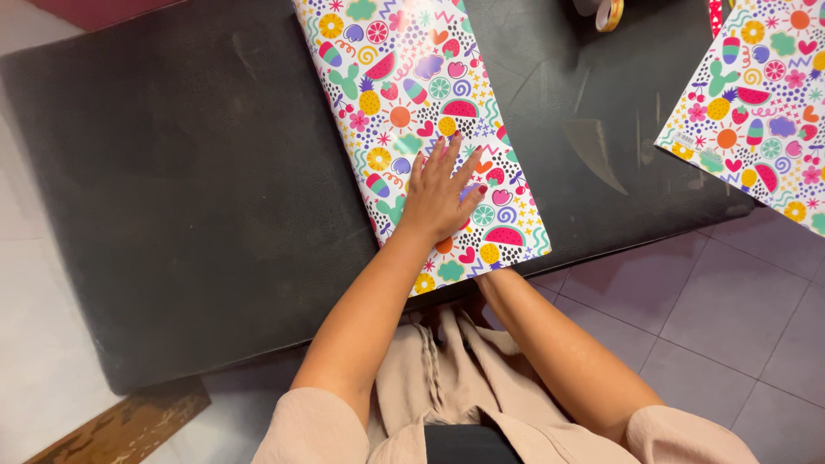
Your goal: The person wraps a small blue clothing item in colorful patterned wrapping paper on a black table. They fold the paper around the item, smooth the edges, and secure the seam with clear tape and scissors.
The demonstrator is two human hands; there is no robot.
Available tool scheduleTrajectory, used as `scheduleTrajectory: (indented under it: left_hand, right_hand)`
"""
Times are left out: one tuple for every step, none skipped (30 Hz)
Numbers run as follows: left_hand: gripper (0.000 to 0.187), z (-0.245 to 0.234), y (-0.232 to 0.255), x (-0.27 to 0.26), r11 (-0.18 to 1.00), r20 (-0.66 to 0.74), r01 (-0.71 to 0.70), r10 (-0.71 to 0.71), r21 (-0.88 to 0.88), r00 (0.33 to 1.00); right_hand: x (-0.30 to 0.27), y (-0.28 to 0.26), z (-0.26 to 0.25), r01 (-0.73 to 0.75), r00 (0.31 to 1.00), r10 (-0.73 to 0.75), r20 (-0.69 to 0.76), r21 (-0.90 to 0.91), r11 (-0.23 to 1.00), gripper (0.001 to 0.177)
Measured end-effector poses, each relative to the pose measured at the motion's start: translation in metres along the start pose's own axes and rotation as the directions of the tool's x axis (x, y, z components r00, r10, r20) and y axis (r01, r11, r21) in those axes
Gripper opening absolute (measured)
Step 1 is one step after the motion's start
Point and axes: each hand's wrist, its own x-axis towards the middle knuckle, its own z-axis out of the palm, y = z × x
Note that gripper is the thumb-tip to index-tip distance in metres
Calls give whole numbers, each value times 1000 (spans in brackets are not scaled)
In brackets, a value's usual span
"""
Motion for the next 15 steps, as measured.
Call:
scheduleTrajectory:
  left_hand:
    - [61,0,1,0,1000,2,-1,1,3,1000]
    - [61,0,1,0,1000,4,-2,2,5,1000]
    - [61,0,1,0,1000,4,-4,4,0,1000]
    - [62,-1,1,0,1000,5,-6,6,-5,1000]
    - [63,-1,1,0,1000,5,-7,7,-10,1000]
    - [63,-2,1,-1,1000,8,-4,4,-10,1000]
    - [63,-2,1,-1,1000,12,-2,3,-11,1000]
    - [63,-3,1,0,1000,15,-1,1,-11,1000]
    - [62,-3,1,-1,1000,5,-5,5,-15,1000]
    - [62,-4,1,-1,1000,-4,-8,8,-19,1000]
    - [62,-5,1,-1,1000,-15,-12,12,-23,1000]
    - [63,-5,2,-1,1000,-11,-12,12,-18,1000]
    - [63,-5,2,-1,1000,-6,-11,11,-14,1000]
    - [63,-6,3,-1,1000,-2,-11,11,-9,1000]
    - [64,-6,4,0,1000,2,-10,10,-2,1000]
  right_hand:
    - [0,1,-4,-9,1000,9,-15,11,1000,65]
    - [0,2,-7,-17,999,18,-29,22,1000,66]
    - [0,2,-7,-5,1000,5,-16,-21,1000,66]
    - [-1,3,-6,7,1000,-8,-3,-64,998,66]
    - [-2,2,-4,20,1000,-19,12,-107,994,65]
    - [-4,0,0,3,1000,0,27,-107,994,65]
    - [-9,-3,4,-13,999,18,41,-108,994,65]
    - [-13,-7,8,-29,998,36,54,-109,994,65]
    - [-19,-12,13,-30,999,34,30,-129,991,65]
    - [-26,-17,18,-31,999,32,5,-150,988,66]
    - [-31,-23,23,-31,999,29,-20,-170,985,67]
    - [-34,-29,28,-27,999,22,-29,-201,979,67]
    - [-36,-34,33,-24,999,16,-38,-233,972,67]
    - [-38,-39,37,-21,999,9,-47,-264,964,67]
    - [-42,-44,41,-19,998,9,-55,-178,984,66]
